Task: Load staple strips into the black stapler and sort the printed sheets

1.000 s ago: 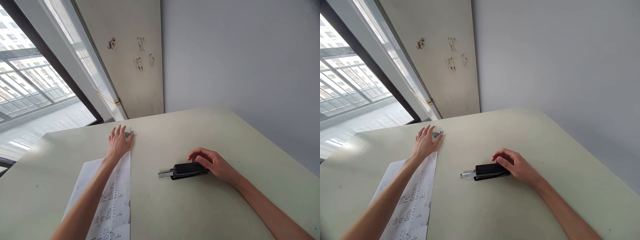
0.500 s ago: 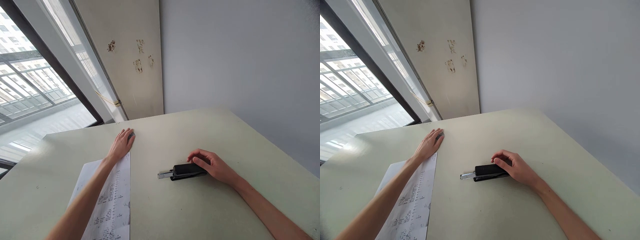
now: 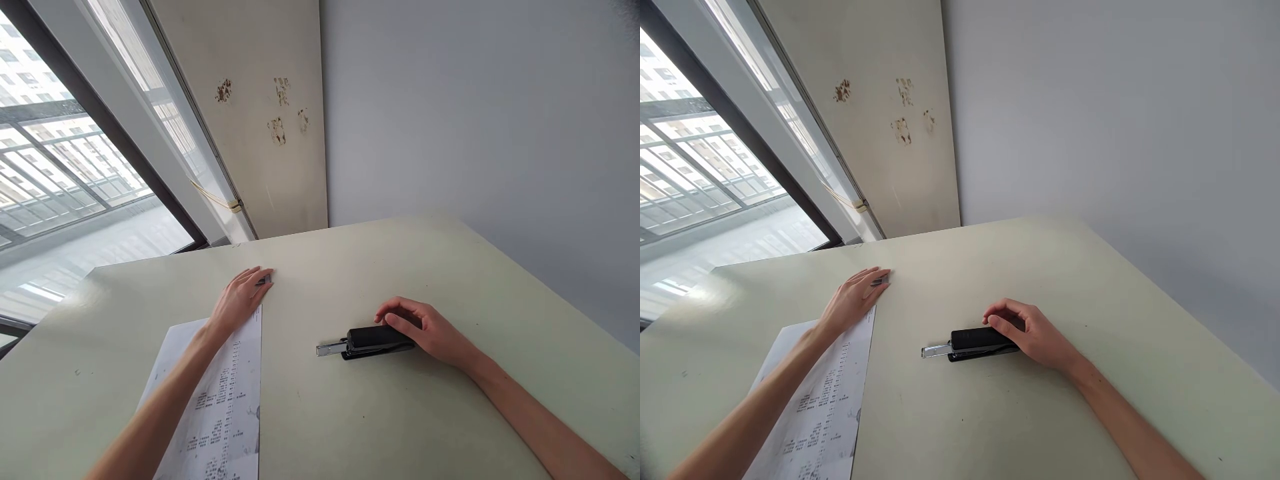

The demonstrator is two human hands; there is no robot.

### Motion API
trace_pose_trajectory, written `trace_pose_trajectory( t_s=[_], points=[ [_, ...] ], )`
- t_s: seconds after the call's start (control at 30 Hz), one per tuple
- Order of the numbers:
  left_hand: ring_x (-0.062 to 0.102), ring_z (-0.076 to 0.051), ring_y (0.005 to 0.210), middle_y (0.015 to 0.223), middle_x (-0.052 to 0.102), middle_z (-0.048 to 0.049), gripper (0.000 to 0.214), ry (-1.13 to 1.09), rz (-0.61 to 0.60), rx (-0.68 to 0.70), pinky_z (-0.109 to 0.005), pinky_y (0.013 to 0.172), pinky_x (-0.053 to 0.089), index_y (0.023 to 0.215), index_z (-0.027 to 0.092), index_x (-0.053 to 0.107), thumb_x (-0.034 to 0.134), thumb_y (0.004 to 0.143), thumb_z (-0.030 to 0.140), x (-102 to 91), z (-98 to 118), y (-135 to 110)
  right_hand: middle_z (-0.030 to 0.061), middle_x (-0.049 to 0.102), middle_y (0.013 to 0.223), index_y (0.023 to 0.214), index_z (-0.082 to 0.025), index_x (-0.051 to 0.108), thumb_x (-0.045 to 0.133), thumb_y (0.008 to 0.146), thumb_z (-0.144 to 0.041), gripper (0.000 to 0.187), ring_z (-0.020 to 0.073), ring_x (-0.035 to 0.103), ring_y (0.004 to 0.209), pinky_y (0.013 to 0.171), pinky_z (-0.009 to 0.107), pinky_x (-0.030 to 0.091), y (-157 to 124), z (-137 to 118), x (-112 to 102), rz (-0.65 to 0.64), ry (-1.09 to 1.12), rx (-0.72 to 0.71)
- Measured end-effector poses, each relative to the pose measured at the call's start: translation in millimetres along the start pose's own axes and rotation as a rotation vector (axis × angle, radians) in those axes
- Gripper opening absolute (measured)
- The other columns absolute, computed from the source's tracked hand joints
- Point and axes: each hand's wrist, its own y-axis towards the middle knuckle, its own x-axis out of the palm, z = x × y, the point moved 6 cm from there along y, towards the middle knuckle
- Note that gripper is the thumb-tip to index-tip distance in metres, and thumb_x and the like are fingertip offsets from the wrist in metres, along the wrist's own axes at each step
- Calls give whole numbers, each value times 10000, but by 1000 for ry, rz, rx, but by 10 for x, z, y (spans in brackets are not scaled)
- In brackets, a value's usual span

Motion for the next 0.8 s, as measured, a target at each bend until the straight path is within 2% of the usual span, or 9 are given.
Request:
trace_pose_trajectory(
  t_s=[0.13, 0.27, 0.37, 0.43, 0.5, 0.57, 0.63, 0.7, 0.8],
  points=[
    [605, -341, 1353, 1393, 706, -120, 591, -40, 63, 6, -511, 1155, 463, 1351, 249, 675, 407, 1036, 671, -89, 87, -7, 54, 763, 1091, 1052, -267, 717, 547, 1032, -627, 398, 262, 690, 1081, 968, 380, 521, -3, -2, 2, -1, -7, 11],
    [603, -332, 1334, 1366, 711, -116, 531, -123, 99, 17, -511, 1165, 436, 1357, 250, 642, 448, 1040, 629, -177, 314, -36, 56, 764, 1088, 1051, -271, 717, 541, 1030, -633, 403, 266, 691, 1082, 964, 382, 532, -5, -10, -1, 0, -17, 19],
    [685, -276, 1187, 1225, 759, -81, 485, -232, 97, -19, -429, 1017, 540, 1437, 270, 535, 443, 1068, 571, -225, 567, -90, 61, 769, 1089, 1053, -269, 718, 545, 1027, -634, 404, 269, 694, 1082, 982, 392, 534, -2, -5, -4, 3, -17, 18],
    [716, -242, 1056, 1120, 751, -73, 453, -496, 75, -119, -366, 887, 570, 1388, 247, 542, 454, 1072, 559, -225, 721, -136, 61, 771, 1095, 1057, -270, 718, 545, 1024, -640, 410, 270, 693, 1084, 992, 398, 531, -1, 6, -4, 3, -14, 25],
    [696, -196, 902, 1080, 710, -65, 426, -910, 22, -253, -361, 900, 558, 1258, 221, 623, 490, 1057, 572, -167, 870, -190, 59, 772, 1098, 1059, -273, 719, 547, 1020, -649, 416, 272, 693, 1085, 992, 403, 530, 0, 15, -6, 4, -17, 36],
    [623, -141, 755, 1022, 663, -47, 393, -1324, -36, -417, -329, 827, 562, 1142, 206, 675, 543, 1037, 560, -69, 1008, -254, 57, 776, 1097, 1060, -274, 723, 548, 1017, -652, 419, 276, 695, 1084, 987, 406, 532, 1, 21, -9, 7, -29, 42],
    [527, -102, 649, 920, 607, -24, 317, -1623, -91, -595, -274, 691, 543, 1051, 193, 689, 612, 1017, 498, 42, 1119, -326, 54, 781, 1089, 1055, -272, 727, 545, 1020, -648, 419, 275, 700, 1078, 973, 400, 536, 4, 20, -13, 9, -40, 39],
    [439, -81, 585, 823, 533, 1, 257, -1759, -133, -719, -223, 561, 477, 991, 179, 688, 653, 1000, 434, 119, 1193, -390, 51, 783, 1081, 1050, -269, 729, 545, 1023, -639, 415, 270, 706, 1069, 958, 387, 541, 6, 19, -15, 9, -46, 34],
    [313, -69, 542, 769, 431, 32, 294, -1729, -180, -767, -189, 455, 345, 981, 171, 694, 660, 991, 463, 139, 1248, -457, 50, 781, 1077, 1051, -268, 730, 551, 1022, -635, 409, 266, 709, 1067, 946, 374, 547, 6, 21, -19, 11, -39, 33]
  ],
)
